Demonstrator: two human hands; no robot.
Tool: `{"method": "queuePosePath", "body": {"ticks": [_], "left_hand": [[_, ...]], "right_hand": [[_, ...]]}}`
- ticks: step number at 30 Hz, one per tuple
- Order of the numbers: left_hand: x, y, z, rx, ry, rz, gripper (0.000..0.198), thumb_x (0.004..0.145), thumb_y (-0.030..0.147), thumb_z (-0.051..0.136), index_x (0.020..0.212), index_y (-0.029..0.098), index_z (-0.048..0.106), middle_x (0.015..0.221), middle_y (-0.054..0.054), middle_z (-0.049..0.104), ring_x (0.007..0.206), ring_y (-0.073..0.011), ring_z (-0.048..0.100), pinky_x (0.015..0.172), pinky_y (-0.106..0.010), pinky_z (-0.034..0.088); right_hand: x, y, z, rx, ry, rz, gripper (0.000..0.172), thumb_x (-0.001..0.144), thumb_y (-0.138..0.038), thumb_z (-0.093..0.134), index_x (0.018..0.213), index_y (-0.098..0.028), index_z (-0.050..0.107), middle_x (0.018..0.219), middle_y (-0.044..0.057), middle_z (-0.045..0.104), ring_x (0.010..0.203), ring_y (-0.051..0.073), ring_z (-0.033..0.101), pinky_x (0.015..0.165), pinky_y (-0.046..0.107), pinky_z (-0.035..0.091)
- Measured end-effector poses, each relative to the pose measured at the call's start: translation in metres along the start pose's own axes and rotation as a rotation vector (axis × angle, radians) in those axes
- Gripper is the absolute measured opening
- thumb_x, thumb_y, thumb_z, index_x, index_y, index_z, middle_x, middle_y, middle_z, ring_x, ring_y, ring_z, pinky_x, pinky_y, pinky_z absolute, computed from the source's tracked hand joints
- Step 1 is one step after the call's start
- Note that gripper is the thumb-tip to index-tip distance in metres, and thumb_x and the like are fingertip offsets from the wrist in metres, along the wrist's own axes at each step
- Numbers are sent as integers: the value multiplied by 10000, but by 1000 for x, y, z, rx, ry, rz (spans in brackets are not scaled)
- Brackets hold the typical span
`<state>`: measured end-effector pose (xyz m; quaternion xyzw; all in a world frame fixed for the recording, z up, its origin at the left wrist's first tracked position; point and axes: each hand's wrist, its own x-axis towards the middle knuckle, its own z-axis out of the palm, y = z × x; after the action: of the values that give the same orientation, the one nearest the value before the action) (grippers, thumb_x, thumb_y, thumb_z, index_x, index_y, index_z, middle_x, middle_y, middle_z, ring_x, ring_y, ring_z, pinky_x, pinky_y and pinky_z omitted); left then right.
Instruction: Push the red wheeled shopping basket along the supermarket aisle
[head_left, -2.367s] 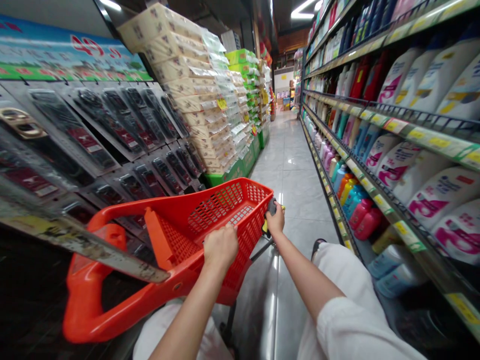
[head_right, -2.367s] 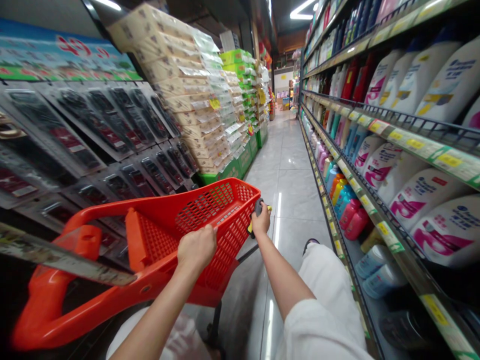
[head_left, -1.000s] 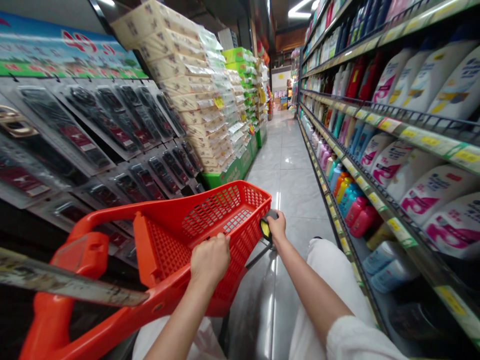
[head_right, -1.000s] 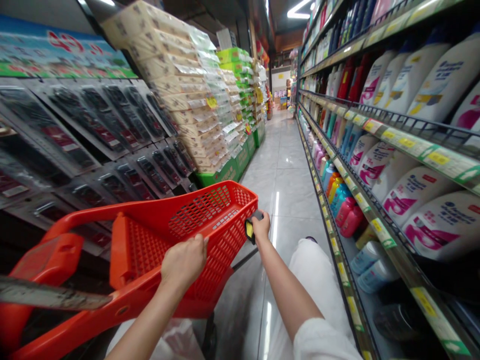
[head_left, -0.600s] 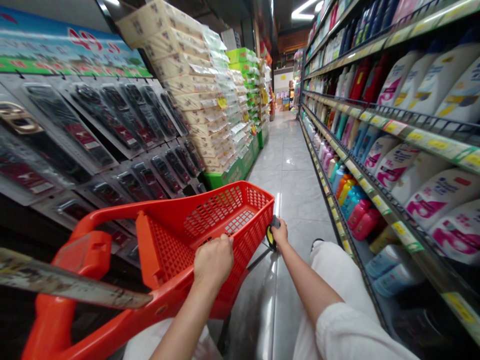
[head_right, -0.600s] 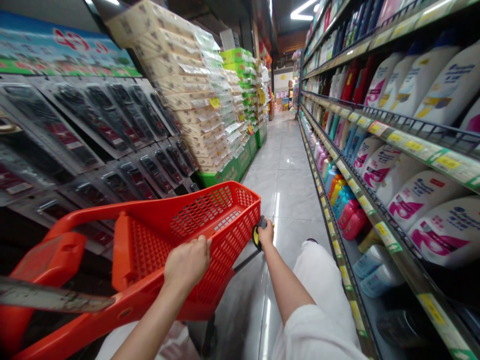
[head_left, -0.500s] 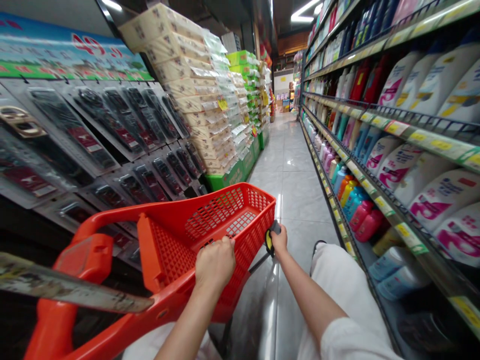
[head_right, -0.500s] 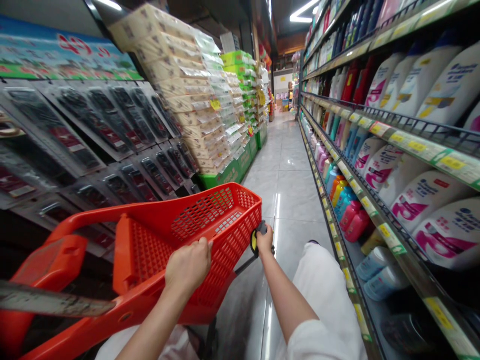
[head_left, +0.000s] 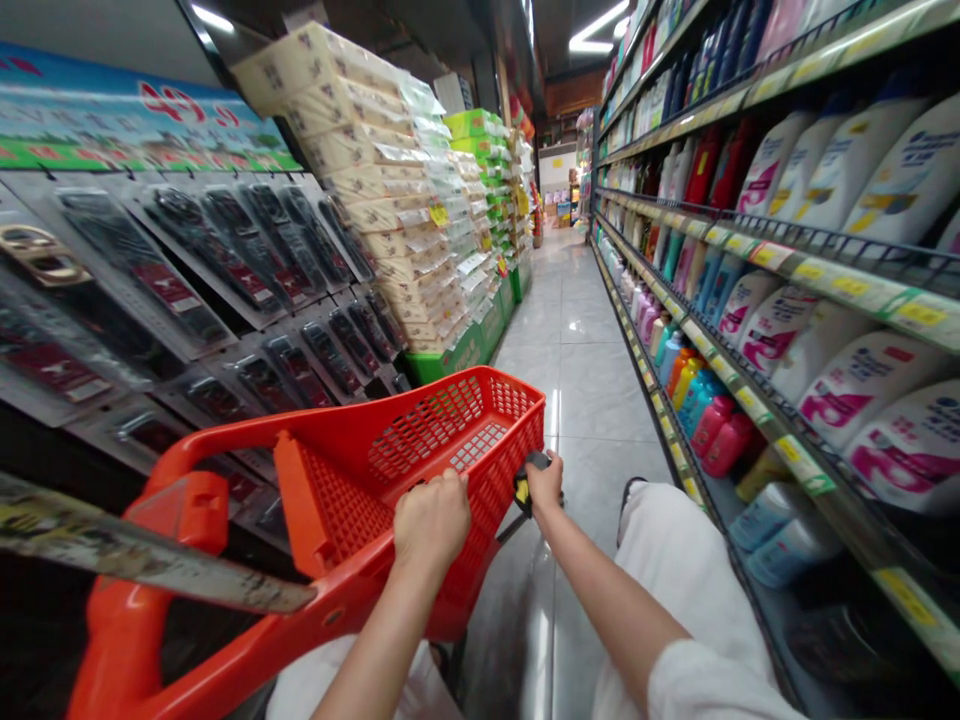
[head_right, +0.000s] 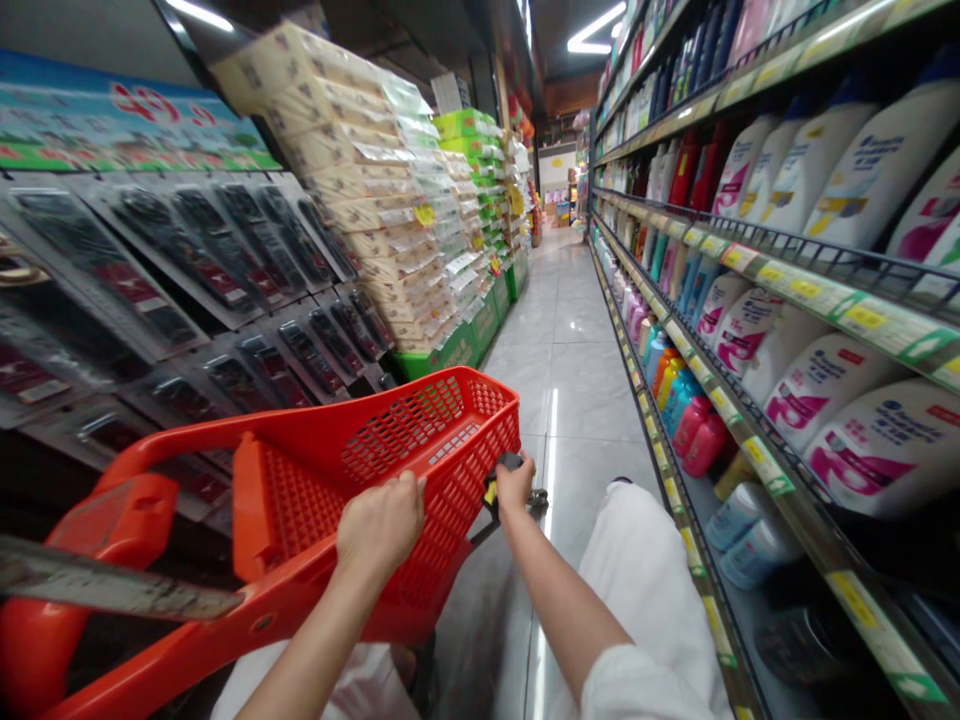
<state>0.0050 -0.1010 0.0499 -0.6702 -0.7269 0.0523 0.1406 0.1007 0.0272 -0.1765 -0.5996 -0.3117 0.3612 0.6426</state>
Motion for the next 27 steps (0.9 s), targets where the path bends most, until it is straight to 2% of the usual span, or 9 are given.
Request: {"method": "queuePosePath", "body": {"ticks": [2,4,6,9,13,16,21,23,27], "left_hand": [[4,0,0,1,-8,-9,460,943,251,205,906,100,638,752,-174,690,735,-333,692,611,-416,513],[8,1,1,-5,-8,-10,457,942,249,208,916,98,639,759,-176,693,741,-332,693,613,-412,512],[11,1,1,-13,-2,-7,460,942,252,207,924,97,640,759,-176,694,749,-331,694,617,-407,509],[13,1,3,-27,2,-9,467,942,261,209,926,93,644,762,-184,694,756,-332,693,614,-394,501],[13,0,5,-37,12,-18,471,942,265,207,922,95,645,759,-183,694,759,-326,695,619,-382,499],[14,1,6,-34,15,-21,462,939,258,211,904,98,643,769,-182,696,762,-329,696,632,-395,507],[18,2,6,-47,15,-18,466,936,263,216,913,91,649,788,-185,702,761,-339,696,635,-420,511],[20,2,5,-56,13,-18,482,937,271,210,919,87,654,802,-193,703,773,-342,696,642,-423,510],[21,1,6,-89,11,-18,496,935,282,209,928,75,660,791,-208,695,793,-347,693,655,-422,505]], "right_hand": [[4,-32,6,65,23,3,550,610,-243,564,1150,-155,514,1085,100,595,933,211,607,824,306,474],[-6,-57,8,141,-36,-77,540,630,-224,553,1167,-185,520,1144,78,577,995,196,589,870,291,459],[-22,-64,5,149,-128,-204,514,651,-210,539,1165,-212,530,1170,55,570,1070,193,557,943,304,423],[-43,-38,-5,14,-184,-262,495,625,-187,541,1118,-224,552,1140,51,578,1092,214,539,984,347,391],[-47,7,-10,-139,-154,20,461,492,-141,571,949,-203,576,918,49,617,880,243,600,813,340,466],[-39,-7,-1,-34,-115,126,428,510,-162,564,937,-189,565,878,41,627,819,228,606,760,317,476],[-41,-73,9,122,-137,-186,464,641,-200,527,1104,-215,536,1085,39,600,967,191,578,880,301,439],[-50,-71,8,66,-139,-258,440,654,-196,518,1093,-216,535,1098,47,587,1025,203,551,934,324,409],[-70,-20,3,-68,-148,-151,439,600,-155,512,1036,-204,522,1043,74,590,996,238,559,904,360,426]]}}
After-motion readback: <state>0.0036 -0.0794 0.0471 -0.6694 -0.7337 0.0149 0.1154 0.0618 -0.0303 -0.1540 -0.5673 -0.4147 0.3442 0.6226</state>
